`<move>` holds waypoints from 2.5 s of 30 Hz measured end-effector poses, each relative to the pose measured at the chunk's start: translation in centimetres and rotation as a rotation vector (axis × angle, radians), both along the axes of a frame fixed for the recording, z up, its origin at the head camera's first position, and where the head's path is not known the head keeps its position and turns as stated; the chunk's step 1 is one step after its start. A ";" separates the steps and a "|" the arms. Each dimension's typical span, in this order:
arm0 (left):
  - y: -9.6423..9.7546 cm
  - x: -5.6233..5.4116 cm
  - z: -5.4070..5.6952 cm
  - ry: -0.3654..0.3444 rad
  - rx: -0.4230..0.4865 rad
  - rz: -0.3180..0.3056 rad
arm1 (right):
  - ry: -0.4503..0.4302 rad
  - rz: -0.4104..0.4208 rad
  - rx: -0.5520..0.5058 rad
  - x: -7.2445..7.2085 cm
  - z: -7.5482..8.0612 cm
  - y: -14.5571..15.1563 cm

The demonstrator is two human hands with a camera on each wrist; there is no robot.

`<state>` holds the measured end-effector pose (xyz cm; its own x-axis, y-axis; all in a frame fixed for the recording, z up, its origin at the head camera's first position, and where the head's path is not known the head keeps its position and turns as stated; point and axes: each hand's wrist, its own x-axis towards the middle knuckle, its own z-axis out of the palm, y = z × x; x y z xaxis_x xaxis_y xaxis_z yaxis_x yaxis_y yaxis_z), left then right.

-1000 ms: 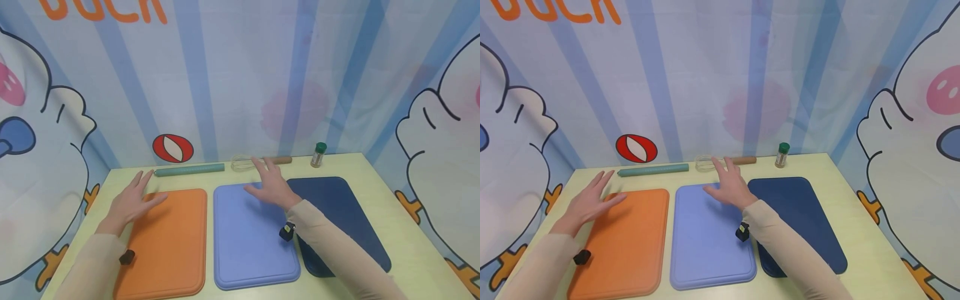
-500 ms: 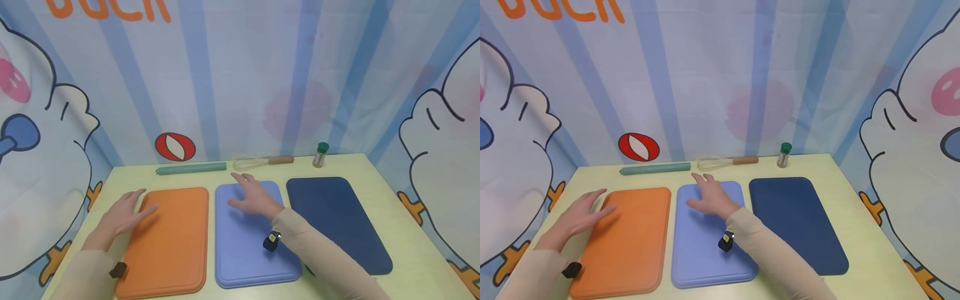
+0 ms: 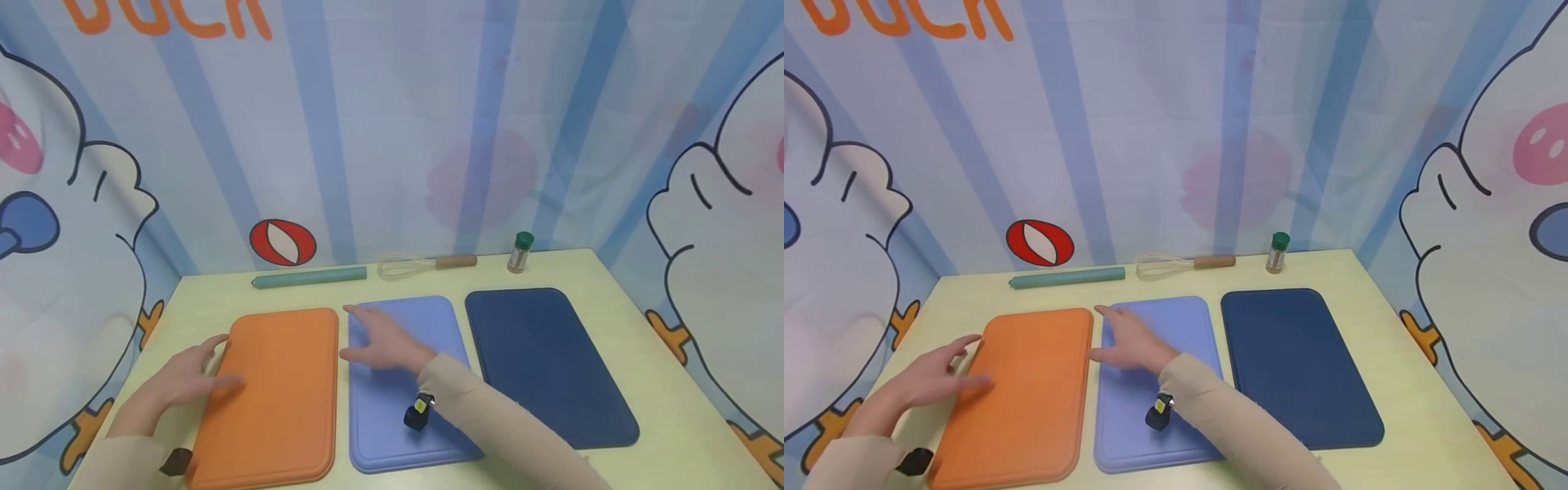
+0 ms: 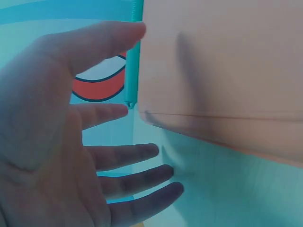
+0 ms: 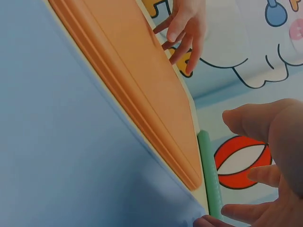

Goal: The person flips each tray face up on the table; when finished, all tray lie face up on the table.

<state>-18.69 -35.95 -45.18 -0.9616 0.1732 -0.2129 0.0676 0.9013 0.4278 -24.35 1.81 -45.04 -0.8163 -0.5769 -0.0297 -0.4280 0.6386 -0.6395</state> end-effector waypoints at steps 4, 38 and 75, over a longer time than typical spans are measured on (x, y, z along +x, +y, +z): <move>-0.1 0.5 0.2 -0.071 0.042 0.013 | -0.018 0.030 -0.001 0.5 -0.1 -1.1; 0.7 2.4 0.2 -0.094 0.186 0.006 | -0.200 0.079 0.024 2.7 -0.9 -4.2; 1.4 2.5 0.0 -0.069 0.264 0.078 | -0.210 0.103 -0.036 2.8 -1.2 -4.5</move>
<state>-16.16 -34.56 -45.18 -0.9590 0.1572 -0.2360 -0.0353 0.7595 0.6496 -21.59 -2.65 -46.22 -0.7313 -0.6604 -0.1707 -0.3448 0.5738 -0.7428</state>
